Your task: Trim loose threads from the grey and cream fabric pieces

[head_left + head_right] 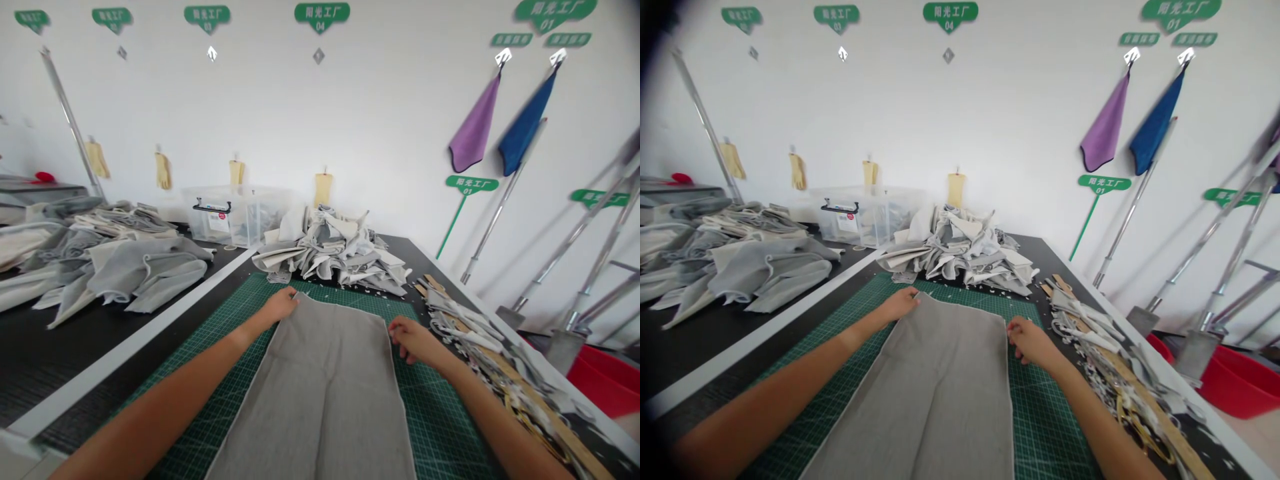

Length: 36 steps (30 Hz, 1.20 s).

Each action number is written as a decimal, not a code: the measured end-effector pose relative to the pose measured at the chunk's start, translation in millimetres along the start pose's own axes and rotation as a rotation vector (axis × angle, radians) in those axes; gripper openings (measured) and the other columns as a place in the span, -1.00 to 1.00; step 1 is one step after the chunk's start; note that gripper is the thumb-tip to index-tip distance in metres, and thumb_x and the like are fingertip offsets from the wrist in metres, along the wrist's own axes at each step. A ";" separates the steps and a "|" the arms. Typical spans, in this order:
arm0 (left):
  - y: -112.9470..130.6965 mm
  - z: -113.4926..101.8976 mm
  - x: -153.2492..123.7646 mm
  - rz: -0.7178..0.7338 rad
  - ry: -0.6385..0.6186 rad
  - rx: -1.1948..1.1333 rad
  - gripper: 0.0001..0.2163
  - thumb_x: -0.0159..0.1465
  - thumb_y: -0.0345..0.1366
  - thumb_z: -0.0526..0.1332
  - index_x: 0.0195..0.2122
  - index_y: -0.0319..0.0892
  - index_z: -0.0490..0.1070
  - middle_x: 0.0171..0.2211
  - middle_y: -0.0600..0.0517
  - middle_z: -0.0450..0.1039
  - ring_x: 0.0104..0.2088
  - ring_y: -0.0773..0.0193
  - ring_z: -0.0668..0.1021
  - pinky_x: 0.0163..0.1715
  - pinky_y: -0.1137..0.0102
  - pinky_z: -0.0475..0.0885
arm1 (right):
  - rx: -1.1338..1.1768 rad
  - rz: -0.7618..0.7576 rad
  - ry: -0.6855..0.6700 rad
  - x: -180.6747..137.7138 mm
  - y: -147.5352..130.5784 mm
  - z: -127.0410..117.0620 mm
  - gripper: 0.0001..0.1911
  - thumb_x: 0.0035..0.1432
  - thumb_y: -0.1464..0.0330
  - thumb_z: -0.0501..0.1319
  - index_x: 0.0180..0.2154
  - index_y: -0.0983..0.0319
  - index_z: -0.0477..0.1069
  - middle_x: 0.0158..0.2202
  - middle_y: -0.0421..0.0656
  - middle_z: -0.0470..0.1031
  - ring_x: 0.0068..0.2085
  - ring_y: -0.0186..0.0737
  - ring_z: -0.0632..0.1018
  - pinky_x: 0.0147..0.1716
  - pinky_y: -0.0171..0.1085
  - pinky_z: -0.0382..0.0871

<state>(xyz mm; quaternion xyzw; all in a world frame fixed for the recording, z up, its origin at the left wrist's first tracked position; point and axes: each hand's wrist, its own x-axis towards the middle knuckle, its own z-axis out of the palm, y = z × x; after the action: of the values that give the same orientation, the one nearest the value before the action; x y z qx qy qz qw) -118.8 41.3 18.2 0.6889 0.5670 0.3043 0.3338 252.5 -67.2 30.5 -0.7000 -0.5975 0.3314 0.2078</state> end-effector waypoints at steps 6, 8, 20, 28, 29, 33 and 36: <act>-14.0 3.0 9.9 0.089 0.102 0.151 -0.82 0.27 -0.29 0.16 -0.17 -0.17 0.51 -0.43 0.04 0.50 -0.38 0.28 0.50 -0.36 0.45 0.28 | -0.118 -0.043 0.073 10.8 -4.1 9.0 -0.82 0.19 0.38 0.17 -0.13 0.19 0.33 -0.35 -0.20 0.51 -0.51 -0.39 0.51 -0.62 -0.48 0.33; -22.0 4.5 10.0 0.105 0.110 0.189 -0.82 0.29 -0.29 0.14 -0.16 -0.14 0.51 -0.39 0.05 0.52 -0.37 0.29 0.50 -0.37 0.46 0.25 | -0.072 -0.061 0.009 11.0 0.2 8.7 -0.82 0.18 0.33 0.19 -0.15 0.20 0.37 -0.34 -0.19 0.50 -0.47 -0.36 0.52 -0.62 -0.47 0.34; -17.1 10.8 -10.5 0.140 0.172 0.324 -0.82 0.36 -0.25 0.08 -0.14 -0.08 0.45 -0.24 0.04 0.55 -0.25 0.26 0.53 -0.30 0.44 0.23 | 0.012 -0.166 -0.162 -8.9 7.0 6.2 -0.67 -0.01 0.33 0.27 -0.15 0.21 0.31 -0.24 -0.21 0.48 -0.39 -0.33 0.50 -0.61 -0.45 0.38; -15.3 10.6 -10.1 0.139 0.155 0.368 -0.81 0.37 -0.25 0.06 -0.12 -0.07 0.46 -0.23 0.04 0.56 -0.20 0.24 0.55 -0.26 0.44 0.24 | -0.176 -0.155 -0.064 -10.9 2.9 9.7 -0.75 0.21 0.16 0.15 -0.30 0.22 0.34 -0.46 -0.24 0.46 -0.60 -0.38 0.40 -0.67 -0.42 0.17; -15.7 10.7 -10.3 0.152 0.157 0.371 -0.81 0.37 -0.25 0.06 -0.12 -0.07 0.45 -0.23 0.04 0.56 -0.20 0.24 0.55 -0.25 0.43 0.24 | -0.222 -0.173 -0.029 -13.3 0.9 10.0 -0.74 0.24 0.15 0.14 -0.33 0.22 0.35 -0.47 -0.22 0.46 -0.60 -0.37 0.41 -0.65 -0.41 0.15; -16.5 10.3 -12.4 0.189 0.162 0.371 -0.82 0.37 -0.23 0.06 -0.16 -0.07 0.44 -0.23 0.04 0.56 -0.19 0.24 0.55 -0.23 0.44 0.25 | -0.327 -0.265 0.061 -19.8 -3.1 13.4 -0.82 0.17 0.23 0.23 -0.35 0.21 0.39 -0.46 -0.20 0.53 -0.42 -0.27 0.51 -0.50 -0.38 0.15; -14.7 9.4 -14.2 0.186 0.156 0.375 -0.83 0.38 -0.22 0.05 -0.17 -0.07 0.43 -0.23 0.04 0.55 -0.20 0.24 0.56 -0.22 0.44 0.25 | -0.326 -0.262 0.087 -19.7 -2.7 16.8 -0.83 0.15 0.23 0.24 -0.26 0.19 0.39 -0.44 -0.24 0.54 -0.41 -0.27 0.51 -0.46 -0.37 0.14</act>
<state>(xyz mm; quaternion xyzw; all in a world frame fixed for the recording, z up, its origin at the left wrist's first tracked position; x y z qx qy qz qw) -122.2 28.2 0.3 0.7625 0.5718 0.2754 0.1256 237.3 -87.6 25.0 -0.6542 -0.7197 0.1698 0.1587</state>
